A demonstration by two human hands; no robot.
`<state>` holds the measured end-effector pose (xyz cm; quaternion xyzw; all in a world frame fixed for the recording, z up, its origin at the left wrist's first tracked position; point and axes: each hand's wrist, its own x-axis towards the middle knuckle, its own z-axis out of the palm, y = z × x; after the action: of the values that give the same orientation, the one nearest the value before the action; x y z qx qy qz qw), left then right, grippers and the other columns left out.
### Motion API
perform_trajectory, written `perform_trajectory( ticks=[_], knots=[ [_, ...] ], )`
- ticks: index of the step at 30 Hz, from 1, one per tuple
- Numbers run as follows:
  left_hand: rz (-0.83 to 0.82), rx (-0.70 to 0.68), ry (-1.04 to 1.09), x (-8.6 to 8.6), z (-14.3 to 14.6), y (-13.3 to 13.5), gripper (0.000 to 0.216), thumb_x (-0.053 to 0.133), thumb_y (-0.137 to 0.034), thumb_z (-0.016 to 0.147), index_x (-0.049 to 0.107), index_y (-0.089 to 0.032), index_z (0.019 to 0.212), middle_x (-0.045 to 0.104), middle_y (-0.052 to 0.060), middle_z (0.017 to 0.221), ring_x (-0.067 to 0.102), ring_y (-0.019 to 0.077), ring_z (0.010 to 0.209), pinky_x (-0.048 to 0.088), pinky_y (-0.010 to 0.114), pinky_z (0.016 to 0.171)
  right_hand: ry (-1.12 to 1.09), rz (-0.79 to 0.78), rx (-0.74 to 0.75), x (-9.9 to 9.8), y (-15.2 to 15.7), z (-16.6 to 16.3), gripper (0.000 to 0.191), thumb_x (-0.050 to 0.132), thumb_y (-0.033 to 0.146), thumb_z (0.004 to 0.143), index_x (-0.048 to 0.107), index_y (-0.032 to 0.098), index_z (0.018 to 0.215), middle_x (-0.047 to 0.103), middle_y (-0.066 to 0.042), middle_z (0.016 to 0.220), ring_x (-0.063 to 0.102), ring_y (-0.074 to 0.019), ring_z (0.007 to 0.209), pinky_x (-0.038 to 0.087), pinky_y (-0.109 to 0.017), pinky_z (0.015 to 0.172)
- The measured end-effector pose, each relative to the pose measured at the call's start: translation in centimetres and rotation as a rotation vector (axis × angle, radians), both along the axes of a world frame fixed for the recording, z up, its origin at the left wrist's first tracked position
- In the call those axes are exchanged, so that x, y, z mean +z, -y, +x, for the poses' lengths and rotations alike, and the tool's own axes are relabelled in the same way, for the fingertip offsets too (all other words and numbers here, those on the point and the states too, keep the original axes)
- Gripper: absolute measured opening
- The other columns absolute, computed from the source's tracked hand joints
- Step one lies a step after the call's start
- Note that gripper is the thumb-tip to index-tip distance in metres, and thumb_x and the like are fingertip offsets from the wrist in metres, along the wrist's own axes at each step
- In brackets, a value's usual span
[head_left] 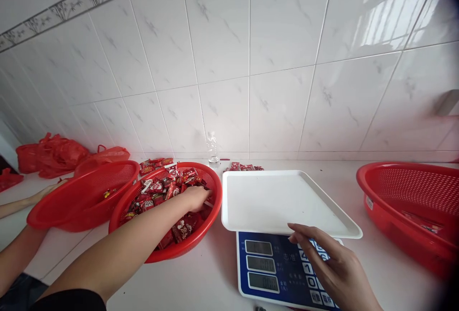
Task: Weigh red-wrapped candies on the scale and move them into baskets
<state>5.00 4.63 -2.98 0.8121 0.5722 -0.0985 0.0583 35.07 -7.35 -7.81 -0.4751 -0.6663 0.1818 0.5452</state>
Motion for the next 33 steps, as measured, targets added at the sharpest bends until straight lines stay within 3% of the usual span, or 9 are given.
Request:
perform_trajectory(
  ticks=[3,7,12,17,20,24,28,30,33],
  knots=[
    [0.078,0.035,0.143,1.3,-1.2,0.0,0.033,0.060,-0.015,0.068,0.063,-0.027,0.099,0.068,0.006,0.097,0.064,0.0271,0.090,0.048,0.032,0.074,-0.025,0.008,-0.020,0.1,0.3,-0.4,0.027,0.050,0.045,0.085,0.067,0.025,0.093,0.067,-0.003,0.071,0.064,-0.0156,0.066,0.047,-0.019,0.043],
    [0.130,0.185,0.456,4.7,-2.2,-0.2,0.027,0.057,-0.015,0.070,0.061,-0.025,0.094,0.065,-0.001,0.073,0.063,0.0184,0.063,0.047,0.025,0.056,-0.007,0.021,0.001,0.1,0.3,-0.1,0.024,0.050,0.042,0.086,0.066,0.025,0.093,0.067,-0.003,0.073,0.064,-0.0153,0.068,0.049,-0.019,0.047],
    [0.148,0.270,0.762,7.8,-0.4,-0.3,0.036,0.061,-0.023,0.072,0.055,-0.024,0.107,0.059,-0.005,0.061,0.057,0.0130,0.049,0.047,0.023,0.049,0.141,0.051,0.059,0.0,0.0,1.0,0.021,0.052,0.036,0.086,0.066,0.024,0.098,0.069,-0.003,0.075,0.065,-0.0162,0.070,0.053,-0.021,0.052],
    [0.019,0.153,0.892,6.4,4.5,-0.1,0.036,0.064,-0.025,0.073,0.053,-0.022,0.107,0.062,-0.002,0.073,0.058,0.0117,0.056,0.048,0.023,0.053,0.141,0.070,0.032,0.5,0.0,0.8,0.022,0.048,0.035,0.088,0.066,0.024,0.097,0.069,-0.003,0.074,0.065,-0.0161,0.070,0.053,-0.024,0.058],
    [-0.080,0.015,0.821,5.4,6.6,0.1,0.039,0.066,-0.036,0.073,0.053,-0.022,0.107,0.064,0.001,0.087,0.059,0.0125,0.064,0.047,0.024,0.057,0.137,0.087,0.029,0.7,-0.1,0.7,0.023,0.047,0.034,0.089,0.066,0.024,0.096,0.068,-0.002,0.073,0.065,-0.0156,0.069,0.053,-0.023,0.058],
    [-0.187,-0.082,0.727,4.8,8.1,-0.1,0.041,0.056,-0.051,0.079,0.056,-0.023,0.109,0.065,0.002,0.091,0.060,0.0148,0.070,0.046,0.024,0.059,0.151,0.088,0.027,0.7,-0.1,0.8,0.021,0.047,0.030,0.089,0.065,0.024,0.099,0.068,-0.002,0.074,0.065,-0.0149,0.070,0.052,-0.022,0.059],
    [-0.108,-0.149,0.642,4.5,8.8,-1.0,0.041,0.060,-0.041,0.078,0.058,-0.020,0.113,0.060,0.006,0.117,0.057,0.0209,0.105,0.044,0.029,0.087,0.155,0.087,0.038,0.8,-0.1,0.8,0.021,0.046,0.029,0.090,0.064,0.023,0.099,0.068,-0.002,0.075,0.065,-0.0152,0.071,0.052,-0.023,0.061],
    [-0.081,-0.173,0.552,4.5,8.9,-1.2,0.058,0.067,-0.041,0.071,0.053,-0.019,0.123,0.050,0.009,0.132,0.047,0.0247,0.120,0.038,0.032,0.099,0.149,0.084,0.036,0.9,0.0,0.8,0.021,0.046,0.029,0.090,0.064,0.023,0.097,0.068,-0.002,0.074,0.065,-0.0155,0.071,0.052,-0.023,0.061],
    [-0.177,-0.257,0.424,4.7,9.1,-0.8,0.083,0.072,-0.049,0.063,0.041,-0.023,0.135,0.035,0.009,0.145,0.032,0.0293,0.132,0.029,0.038,0.107,0.127,0.094,0.035,0.8,0.0,0.5,0.020,0.046,0.028,0.090,0.064,0.024,0.098,0.068,-0.001,0.075,0.065,-0.0148,0.071,0.051,-0.021,0.063]
  ],
)
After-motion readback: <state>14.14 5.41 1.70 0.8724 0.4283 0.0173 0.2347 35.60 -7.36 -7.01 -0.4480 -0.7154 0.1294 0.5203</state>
